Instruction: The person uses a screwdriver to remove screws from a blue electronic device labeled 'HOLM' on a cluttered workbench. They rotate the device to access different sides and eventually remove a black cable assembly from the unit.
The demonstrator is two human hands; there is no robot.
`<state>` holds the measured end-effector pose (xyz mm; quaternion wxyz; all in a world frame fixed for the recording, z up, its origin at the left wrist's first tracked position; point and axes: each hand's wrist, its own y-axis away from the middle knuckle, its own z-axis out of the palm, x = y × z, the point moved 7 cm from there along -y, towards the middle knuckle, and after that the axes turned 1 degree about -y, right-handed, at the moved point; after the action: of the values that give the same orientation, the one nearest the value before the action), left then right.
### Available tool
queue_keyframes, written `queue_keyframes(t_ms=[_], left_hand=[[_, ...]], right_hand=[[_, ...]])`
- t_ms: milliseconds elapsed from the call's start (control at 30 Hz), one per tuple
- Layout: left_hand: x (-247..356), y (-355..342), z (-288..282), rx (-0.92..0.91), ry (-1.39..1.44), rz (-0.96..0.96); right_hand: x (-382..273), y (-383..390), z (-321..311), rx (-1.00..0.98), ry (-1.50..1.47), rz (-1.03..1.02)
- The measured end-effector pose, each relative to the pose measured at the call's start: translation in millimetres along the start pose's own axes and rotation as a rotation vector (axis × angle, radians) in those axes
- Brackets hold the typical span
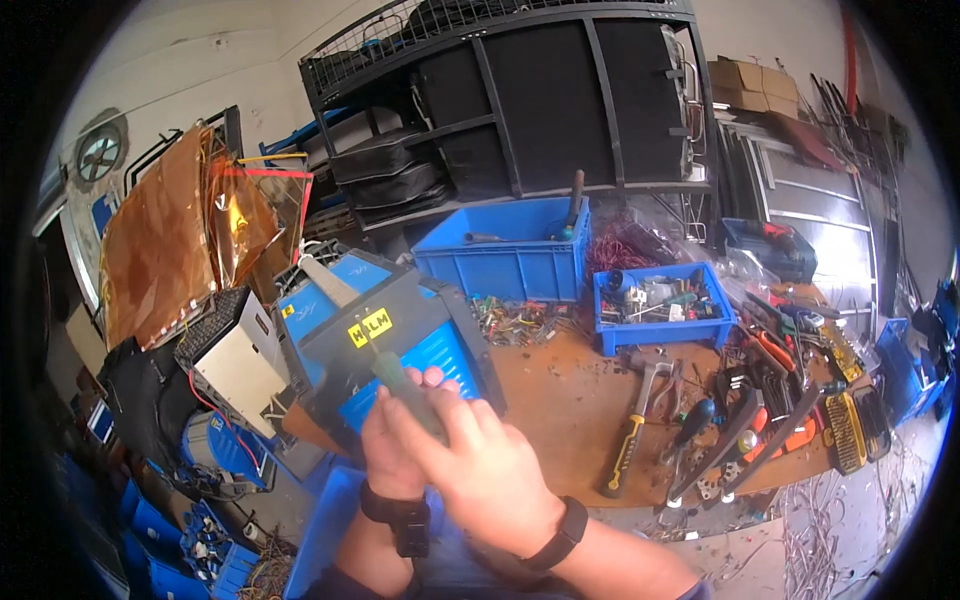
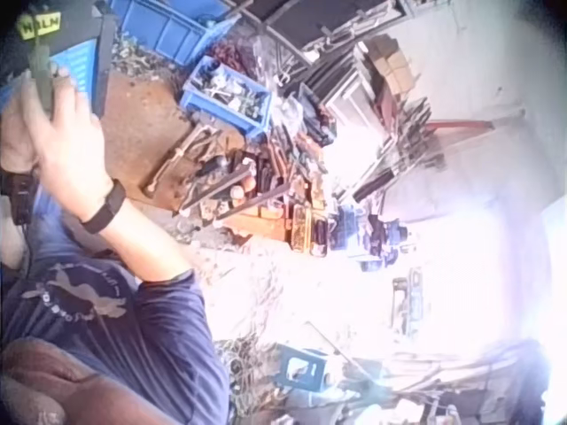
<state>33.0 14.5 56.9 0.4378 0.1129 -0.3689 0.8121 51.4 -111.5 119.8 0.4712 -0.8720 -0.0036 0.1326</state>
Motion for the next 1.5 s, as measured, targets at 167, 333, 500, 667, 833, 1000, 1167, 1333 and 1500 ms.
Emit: queue_keyframes(t_ms=[167,333,500,667,833,1000,1167,1333,1500], left_hand=[[-8,-6,-7,-0.046,0.035,-0.010],[-4,4,-1,0.058,-0.070,-0.015],[-2,3,-2,-0.049,-0.006,0.012],[-2,2,-4,-0.066,-0.017,-0.005],[-5,5,14,-0.019,-0.155,-0.038],[3,9,-1,-0.002,-0.053,0.001],[-2,8,-1,0.093,-0.037,-0.055],[-4,6,-11,0.042,-0.068,-0.052],[-6,2,2,0.041,-0.171,-0.077]], right_hand=[[15,9,2,-0.106,-0.079,0.224],[2,4,-3,-0.002,-0.003,-0.021],[-9,3,-4,0.028,0.016,-0.100],[9,9,3,-0.041,-0.112,0.135],[1,9,4,-0.034,-0.013,-0.016],[-7,6,3,0.001,-0.025,-0.068],[9,8,3,-0.010,-0.184,0.205],[15,11,14,-0.010,-0.133,0.205],[15,13,9,0.013,-0.117,0.219]])
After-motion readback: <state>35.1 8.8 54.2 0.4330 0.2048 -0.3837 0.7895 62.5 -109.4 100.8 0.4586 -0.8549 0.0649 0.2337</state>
